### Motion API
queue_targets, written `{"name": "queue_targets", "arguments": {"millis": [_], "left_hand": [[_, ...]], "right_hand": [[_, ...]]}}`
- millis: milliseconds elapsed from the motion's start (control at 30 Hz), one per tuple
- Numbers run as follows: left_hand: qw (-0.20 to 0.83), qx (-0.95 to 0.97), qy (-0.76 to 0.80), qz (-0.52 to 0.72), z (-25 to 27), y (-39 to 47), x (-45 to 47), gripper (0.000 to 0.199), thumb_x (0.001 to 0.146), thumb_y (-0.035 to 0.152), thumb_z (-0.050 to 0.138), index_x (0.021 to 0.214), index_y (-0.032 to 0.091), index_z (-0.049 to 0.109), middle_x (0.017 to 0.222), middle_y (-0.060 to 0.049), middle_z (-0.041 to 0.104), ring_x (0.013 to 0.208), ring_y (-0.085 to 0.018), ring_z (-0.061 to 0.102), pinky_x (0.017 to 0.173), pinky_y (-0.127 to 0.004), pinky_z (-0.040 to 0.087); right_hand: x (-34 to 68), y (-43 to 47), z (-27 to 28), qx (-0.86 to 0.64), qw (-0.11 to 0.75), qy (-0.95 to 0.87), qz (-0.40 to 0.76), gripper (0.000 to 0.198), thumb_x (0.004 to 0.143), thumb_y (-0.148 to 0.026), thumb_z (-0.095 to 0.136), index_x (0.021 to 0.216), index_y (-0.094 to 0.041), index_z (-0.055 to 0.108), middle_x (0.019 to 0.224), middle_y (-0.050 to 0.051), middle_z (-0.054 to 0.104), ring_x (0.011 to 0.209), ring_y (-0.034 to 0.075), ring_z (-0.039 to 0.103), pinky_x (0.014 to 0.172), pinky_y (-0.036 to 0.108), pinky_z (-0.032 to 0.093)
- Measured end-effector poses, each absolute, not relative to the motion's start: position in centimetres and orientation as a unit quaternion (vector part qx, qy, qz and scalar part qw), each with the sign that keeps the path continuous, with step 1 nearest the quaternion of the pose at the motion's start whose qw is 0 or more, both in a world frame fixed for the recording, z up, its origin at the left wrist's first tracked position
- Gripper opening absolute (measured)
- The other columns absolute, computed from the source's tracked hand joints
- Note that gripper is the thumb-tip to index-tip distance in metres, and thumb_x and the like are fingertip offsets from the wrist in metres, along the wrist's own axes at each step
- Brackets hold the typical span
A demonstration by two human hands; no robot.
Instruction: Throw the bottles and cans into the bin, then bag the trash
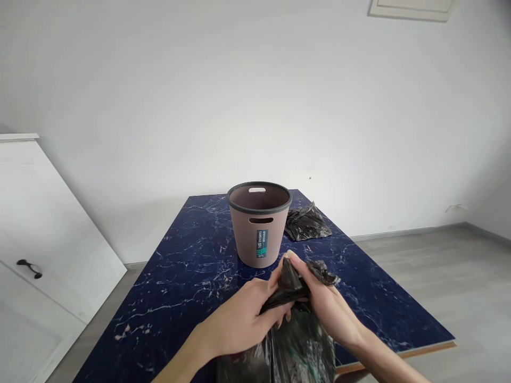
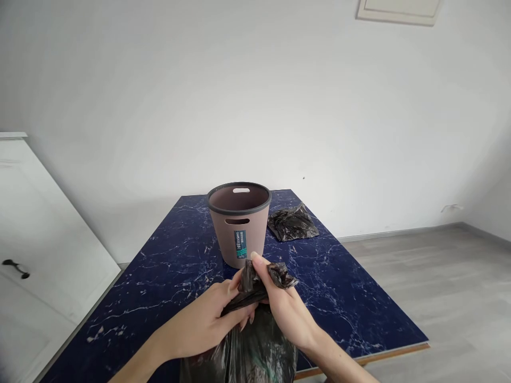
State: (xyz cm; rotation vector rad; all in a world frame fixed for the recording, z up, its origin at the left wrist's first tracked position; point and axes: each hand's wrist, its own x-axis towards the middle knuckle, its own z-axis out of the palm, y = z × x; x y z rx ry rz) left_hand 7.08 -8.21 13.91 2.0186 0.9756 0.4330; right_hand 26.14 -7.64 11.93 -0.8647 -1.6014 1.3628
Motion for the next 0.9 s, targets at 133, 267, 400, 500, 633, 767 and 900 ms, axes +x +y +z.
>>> {"name": "queue_targets", "arguments": {"millis": [133,267,400,500,633,767,900], "left_hand": [[0.468,0.771,0.393,0.178,13.9,-7.6,6.2,0.023,0.108,0.031,0.045,0.097,0.023,0.063,0.095,-0.004,0.073,0.087,-0.021,0.066,0.082,-0.033,0.048],[0.509,0.74,0.399,0.184,13.7,-7.4,5.5,0.018,0.108,0.039,0.046,0.113,0.025,0.056,0.099,-0.003,0.069,0.081,-0.019,0.059,0.077,-0.032,0.045],[0.521,0.725,0.406,0.197,13.5,-7.3,5.4,0.025,0.107,0.039,0.046,0.129,0.027,0.049,0.095,-0.001,0.065,0.075,-0.017,0.053,0.073,-0.033,0.042],[0.515,0.722,0.415,0.205,13.6,-7.2,5.3,0.027,0.106,0.036,0.046,0.132,0.028,0.047,0.091,-0.001,0.064,0.075,-0.017,0.053,0.073,-0.033,0.041],[0.526,0.716,0.417,0.191,14.5,-7.9,5.2,0.036,0.104,0.044,0.055,0.136,0.031,0.045,0.105,-0.003,0.068,0.079,-0.017,0.059,0.075,-0.033,0.045],[0.544,0.724,0.393,0.163,14.9,-8.8,5.4,0.077,0.091,0.056,0.076,0.151,0.033,0.034,0.107,-0.003,0.073,0.095,-0.024,0.068,0.089,-0.038,0.049],[0.547,0.688,0.416,0.234,13.7,-8.4,5.9,0.059,0.108,0.067,0.036,0.156,0.033,0.035,0.109,-0.005,0.076,0.101,-0.025,0.072,0.099,-0.042,0.051]], "right_hand": [[27.4,-8.2,12.1,-0.298,0.399,-0.679,0.54,0.04,0.11,-0.057,0.042,0.109,-0.027,0.068,0.103,0.007,0.065,0.109,0.025,0.063,0.099,0.038,0.051],[29.0,-8.6,11.6,-0.306,0.349,-0.787,0.408,0.036,0.112,-0.042,0.042,0.097,-0.025,0.07,0.122,0.011,0.058,0.116,0.025,0.058,0.103,0.036,0.046],[30.2,-8.2,10.7,-0.288,0.305,-0.851,0.315,0.021,0.107,-0.021,0.048,0.11,-0.027,0.067,0.108,0.008,0.066,0.098,0.023,0.062,0.086,0.034,0.048],[30.3,-7.7,9.6,-0.283,0.308,-0.88,0.226,0.03,0.098,-0.007,0.053,0.117,-0.028,0.06,0.104,0.005,0.07,0.093,0.022,0.062,0.081,0.032,0.046],[29.8,-7.2,7.7,-0.305,0.373,-0.867,0.127,0.038,0.085,0.001,0.053,0.11,-0.027,0.046,0.099,0.002,0.064,0.077,0.018,0.052,0.068,0.028,0.04],[29.2,-6.9,7.0,-0.319,0.418,-0.847,0.074,0.042,0.077,0.003,0.05,0.103,-0.027,0.038,0.106,0.004,0.057,0.076,0.017,0.048,0.064,0.027,0.037],[28.5,-7.0,7.3,-0.325,0.442,-0.836,-0.002,0.04,0.076,0.005,0.047,0.1,-0.027,0.037,0.104,0.004,0.052,0.075,0.016,0.046,0.06,0.027,0.034]]}}
